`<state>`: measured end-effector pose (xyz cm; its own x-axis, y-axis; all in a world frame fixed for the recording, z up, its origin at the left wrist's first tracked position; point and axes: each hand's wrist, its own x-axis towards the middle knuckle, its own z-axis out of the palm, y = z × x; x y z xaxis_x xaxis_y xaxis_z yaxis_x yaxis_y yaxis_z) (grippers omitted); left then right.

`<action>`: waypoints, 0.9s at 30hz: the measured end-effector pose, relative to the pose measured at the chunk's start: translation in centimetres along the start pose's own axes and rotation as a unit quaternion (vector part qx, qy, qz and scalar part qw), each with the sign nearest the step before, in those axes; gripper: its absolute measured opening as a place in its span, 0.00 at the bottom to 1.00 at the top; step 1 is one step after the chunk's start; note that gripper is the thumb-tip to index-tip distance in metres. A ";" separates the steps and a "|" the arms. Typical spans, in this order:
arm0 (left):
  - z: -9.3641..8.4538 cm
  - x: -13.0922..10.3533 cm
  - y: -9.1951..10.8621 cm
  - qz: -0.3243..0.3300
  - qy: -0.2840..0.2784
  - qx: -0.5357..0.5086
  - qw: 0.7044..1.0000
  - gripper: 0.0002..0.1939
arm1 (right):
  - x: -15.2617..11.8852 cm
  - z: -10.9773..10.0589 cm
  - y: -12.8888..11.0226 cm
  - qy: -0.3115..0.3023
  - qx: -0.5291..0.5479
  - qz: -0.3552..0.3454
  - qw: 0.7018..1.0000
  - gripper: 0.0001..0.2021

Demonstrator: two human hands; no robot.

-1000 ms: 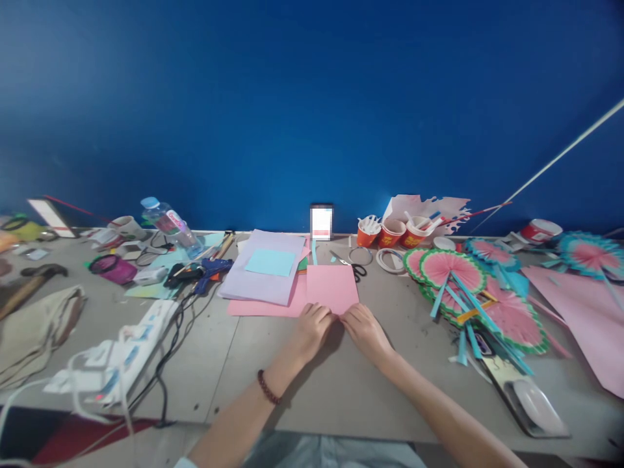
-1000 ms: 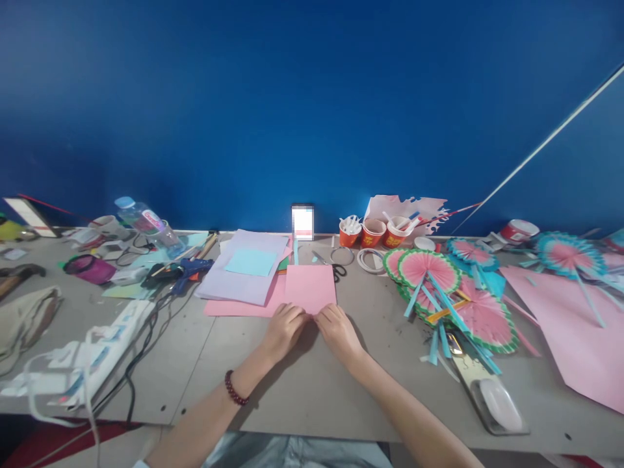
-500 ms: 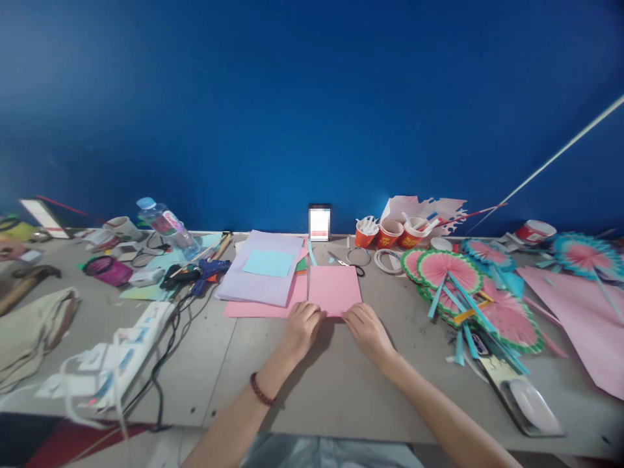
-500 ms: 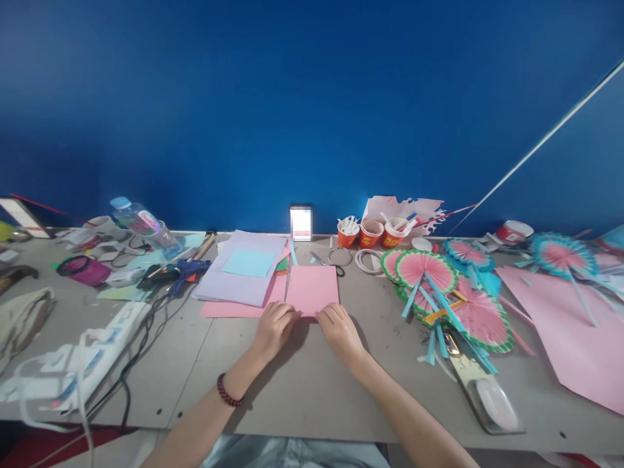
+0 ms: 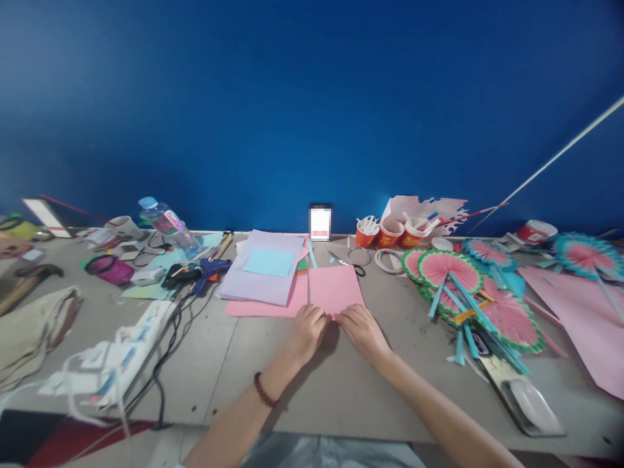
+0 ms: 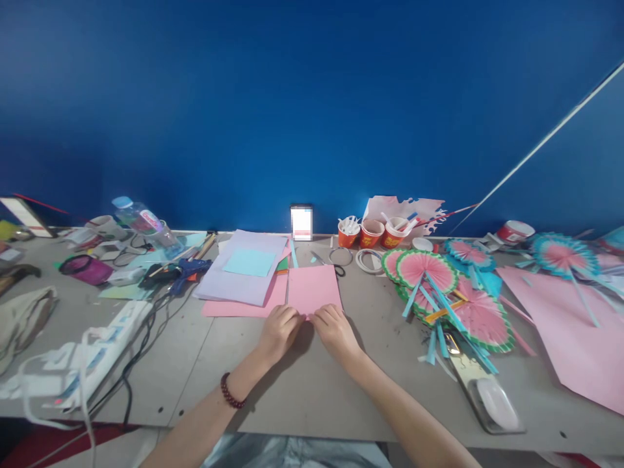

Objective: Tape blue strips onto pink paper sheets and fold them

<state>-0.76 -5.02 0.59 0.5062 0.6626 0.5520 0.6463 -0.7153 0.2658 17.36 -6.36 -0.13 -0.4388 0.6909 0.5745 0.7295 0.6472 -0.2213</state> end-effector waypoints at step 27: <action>-0.2 -0.1 -0.2 0.003 -0.005 -0.064 0.998 0.10 | 0.0 0.2 -0.4 0.020 0.037 -0.009 0.999 0.09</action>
<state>-1.07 -4.99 0.61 0.5162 0.6598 0.5460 0.5654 -0.7414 0.3614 16.97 -6.50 -0.22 -0.4289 0.6668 0.6094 0.6799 0.6825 -0.2683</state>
